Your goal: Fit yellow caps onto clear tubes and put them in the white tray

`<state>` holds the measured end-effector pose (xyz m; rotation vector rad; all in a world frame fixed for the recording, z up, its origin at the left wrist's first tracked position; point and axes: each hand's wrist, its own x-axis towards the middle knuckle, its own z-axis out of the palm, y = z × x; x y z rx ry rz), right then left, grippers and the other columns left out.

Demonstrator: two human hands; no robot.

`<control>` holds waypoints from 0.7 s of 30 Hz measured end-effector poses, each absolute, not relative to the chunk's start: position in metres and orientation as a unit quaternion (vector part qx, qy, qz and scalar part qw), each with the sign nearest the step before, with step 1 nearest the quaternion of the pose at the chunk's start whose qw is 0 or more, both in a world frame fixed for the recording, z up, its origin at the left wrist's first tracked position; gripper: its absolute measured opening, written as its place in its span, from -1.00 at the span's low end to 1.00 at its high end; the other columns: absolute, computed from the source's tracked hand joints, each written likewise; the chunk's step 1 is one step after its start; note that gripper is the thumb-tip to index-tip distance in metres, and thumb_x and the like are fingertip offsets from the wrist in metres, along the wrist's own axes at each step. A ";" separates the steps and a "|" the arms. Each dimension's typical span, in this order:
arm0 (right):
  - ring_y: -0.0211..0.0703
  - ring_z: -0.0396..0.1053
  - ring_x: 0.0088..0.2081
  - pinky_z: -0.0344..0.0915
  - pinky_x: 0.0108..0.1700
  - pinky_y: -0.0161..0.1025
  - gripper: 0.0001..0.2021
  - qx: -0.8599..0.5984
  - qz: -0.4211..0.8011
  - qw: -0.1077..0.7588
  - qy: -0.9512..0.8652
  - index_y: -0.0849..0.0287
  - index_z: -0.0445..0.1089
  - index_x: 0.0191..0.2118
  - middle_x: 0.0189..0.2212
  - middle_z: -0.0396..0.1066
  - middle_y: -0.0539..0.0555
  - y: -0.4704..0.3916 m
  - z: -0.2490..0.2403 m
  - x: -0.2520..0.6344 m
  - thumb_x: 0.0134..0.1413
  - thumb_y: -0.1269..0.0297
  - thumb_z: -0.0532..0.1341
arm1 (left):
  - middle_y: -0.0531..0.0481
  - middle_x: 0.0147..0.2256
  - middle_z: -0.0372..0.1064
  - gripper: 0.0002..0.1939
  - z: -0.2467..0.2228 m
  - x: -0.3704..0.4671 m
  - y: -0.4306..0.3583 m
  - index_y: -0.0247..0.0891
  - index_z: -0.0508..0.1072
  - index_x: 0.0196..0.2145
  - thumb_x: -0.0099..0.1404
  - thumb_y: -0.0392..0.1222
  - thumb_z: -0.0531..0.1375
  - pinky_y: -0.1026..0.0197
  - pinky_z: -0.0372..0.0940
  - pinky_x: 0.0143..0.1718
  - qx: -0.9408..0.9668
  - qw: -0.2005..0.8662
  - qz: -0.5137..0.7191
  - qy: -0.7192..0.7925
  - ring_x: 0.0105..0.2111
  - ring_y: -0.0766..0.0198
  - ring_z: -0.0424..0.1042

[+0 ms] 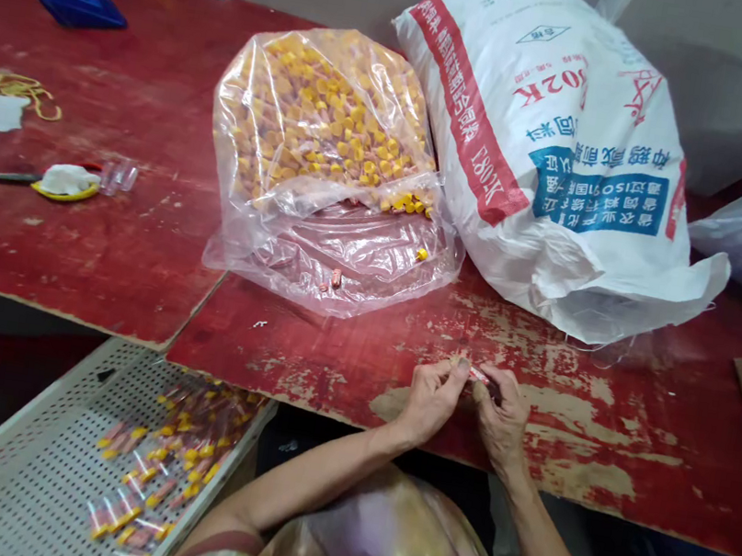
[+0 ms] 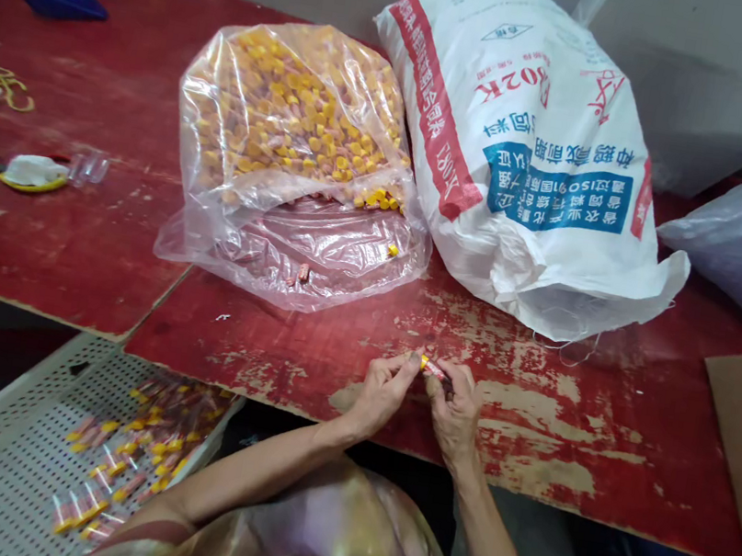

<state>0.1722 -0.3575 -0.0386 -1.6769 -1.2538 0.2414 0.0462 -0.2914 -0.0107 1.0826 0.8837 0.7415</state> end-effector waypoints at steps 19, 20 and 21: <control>-0.12 0.33 -0.26 0.32 -0.21 -0.15 -0.85 -0.501 0.076 0.396 -0.766 0.18 0.28 -0.14 -0.29 0.37 0.14 -0.328 -0.018 0.092 0.23 0.27 0.06 | 0.08 -0.67 0.22 -0.35 -0.010 -0.023 -0.253 -0.29 0.36 -0.50 0.09 0.45 0.01 0.35 0.05 -0.67 0.449 0.757 0.169 0.443 -0.70 0.41 0.15; -0.11 0.32 -0.24 0.30 -0.19 -0.14 -0.81 -0.493 0.070 0.373 -0.783 0.18 0.30 -0.12 -0.25 0.37 0.15 -0.324 -0.016 0.097 0.25 0.23 0.05 | 0.10 -0.66 0.20 -0.39 -0.007 -0.035 -0.253 -0.29 0.36 -0.50 0.09 0.41 0.06 0.36 0.03 -0.67 0.473 0.750 0.153 0.437 -0.70 0.43 0.13; -0.10 0.31 -0.18 0.29 -0.15 -0.13 -0.77 -0.488 0.068 0.361 -0.791 0.17 0.31 -0.08 -0.18 0.37 0.16 -0.320 -0.014 0.107 0.26 0.21 0.03 | 0.11 -0.65 0.20 -0.43 -0.005 -0.050 -0.254 -0.29 0.36 -0.49 0.09 0.37 0.11 0.38 0.03 -0.66 0.490 0.737 0.145 0.442 -0.69 0.44 0.12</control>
